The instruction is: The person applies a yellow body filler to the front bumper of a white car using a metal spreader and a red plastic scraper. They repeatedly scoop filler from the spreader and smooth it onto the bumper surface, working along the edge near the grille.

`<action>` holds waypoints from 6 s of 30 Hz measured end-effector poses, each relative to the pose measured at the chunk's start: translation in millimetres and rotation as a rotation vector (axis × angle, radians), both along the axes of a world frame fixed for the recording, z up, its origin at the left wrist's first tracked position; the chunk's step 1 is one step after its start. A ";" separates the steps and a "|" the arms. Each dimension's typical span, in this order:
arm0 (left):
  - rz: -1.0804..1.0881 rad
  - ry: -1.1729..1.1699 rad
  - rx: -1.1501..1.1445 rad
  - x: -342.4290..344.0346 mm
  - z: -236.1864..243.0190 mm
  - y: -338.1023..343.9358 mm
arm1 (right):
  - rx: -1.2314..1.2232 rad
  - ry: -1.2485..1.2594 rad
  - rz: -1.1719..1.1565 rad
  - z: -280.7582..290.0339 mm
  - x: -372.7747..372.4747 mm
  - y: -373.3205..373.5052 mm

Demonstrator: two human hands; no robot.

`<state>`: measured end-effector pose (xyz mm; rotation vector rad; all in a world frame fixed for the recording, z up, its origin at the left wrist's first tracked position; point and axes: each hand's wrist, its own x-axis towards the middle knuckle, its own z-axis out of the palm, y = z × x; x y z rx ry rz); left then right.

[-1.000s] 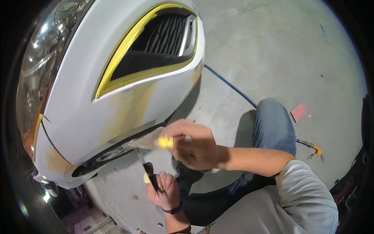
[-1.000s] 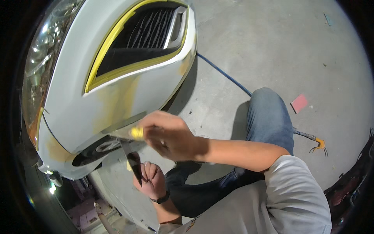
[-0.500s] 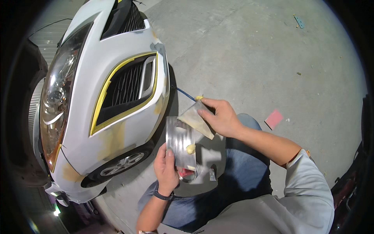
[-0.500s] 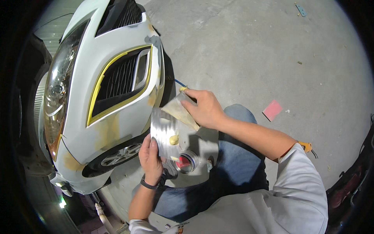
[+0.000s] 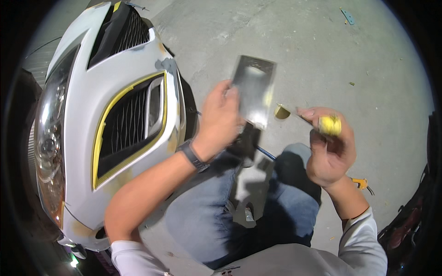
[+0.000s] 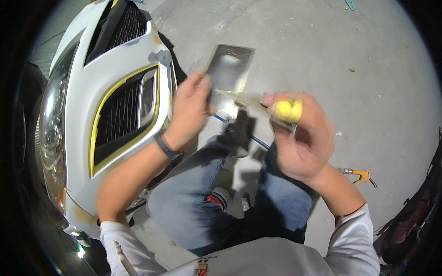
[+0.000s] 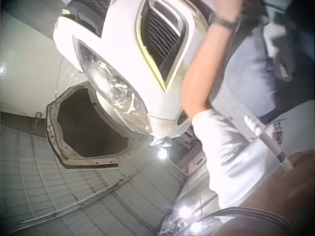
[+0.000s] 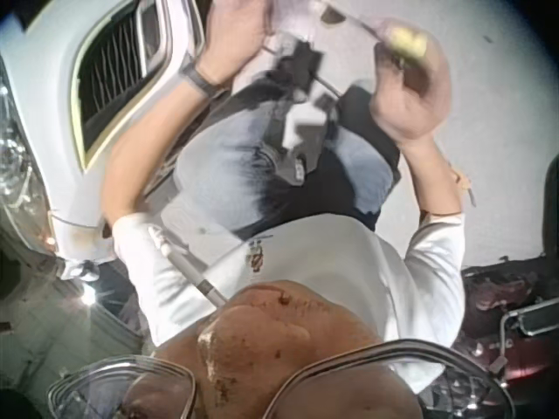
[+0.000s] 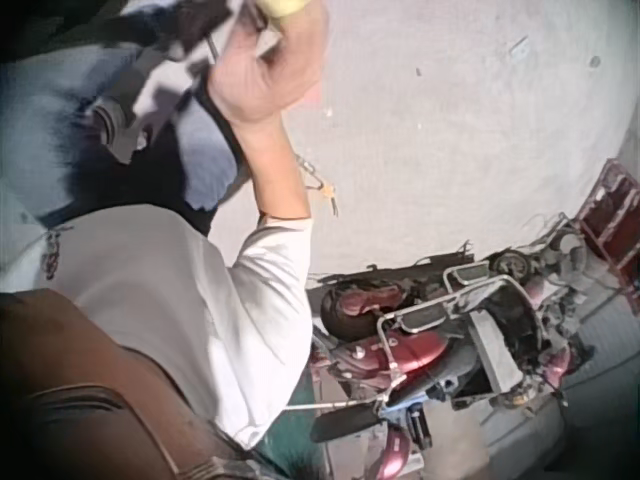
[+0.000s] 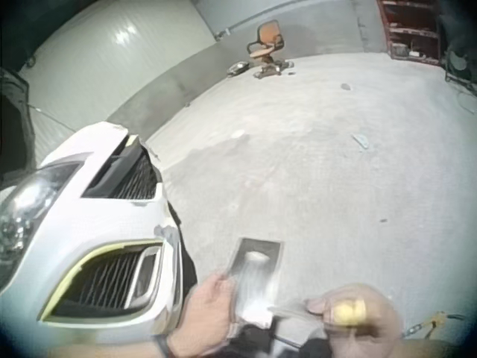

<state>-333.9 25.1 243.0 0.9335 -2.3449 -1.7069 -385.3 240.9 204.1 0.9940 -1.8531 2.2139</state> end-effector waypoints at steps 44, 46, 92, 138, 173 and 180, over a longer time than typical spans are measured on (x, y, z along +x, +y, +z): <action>0.315 -0.152 0.485 -189.1 -186.9 -197.9 | 0.655 -1.142 0.975 -172.1 -399.2 -298.5; 0.046 -0.350 -0.036 -167.7 -150.9 -206.8 | 0.667 -1.183 1.084 -190.6 -391.6 -298.2; -1.101 -1.467 -1.123 -30.6 -71.8 -216.8 | 0.782 -0.860 1.285 -222.1 -339.1 -212.3; -1.141 -1.393 -1.459 -146.5 -98.9 -311.5 | 0.757 -0.695 1.225 -208.6 -328.2 -182.0; -0.060 -0.499 0.405 -220.8 -62.6 -225.6 | 0.700 -0.426 1.272 -150.0 -433.2 -273.1; 0.405 -0.172 0.527 -204.9 -79.7 -230.7 | 0.623 -0.671 1.229 -162.9 -423.8 -379.3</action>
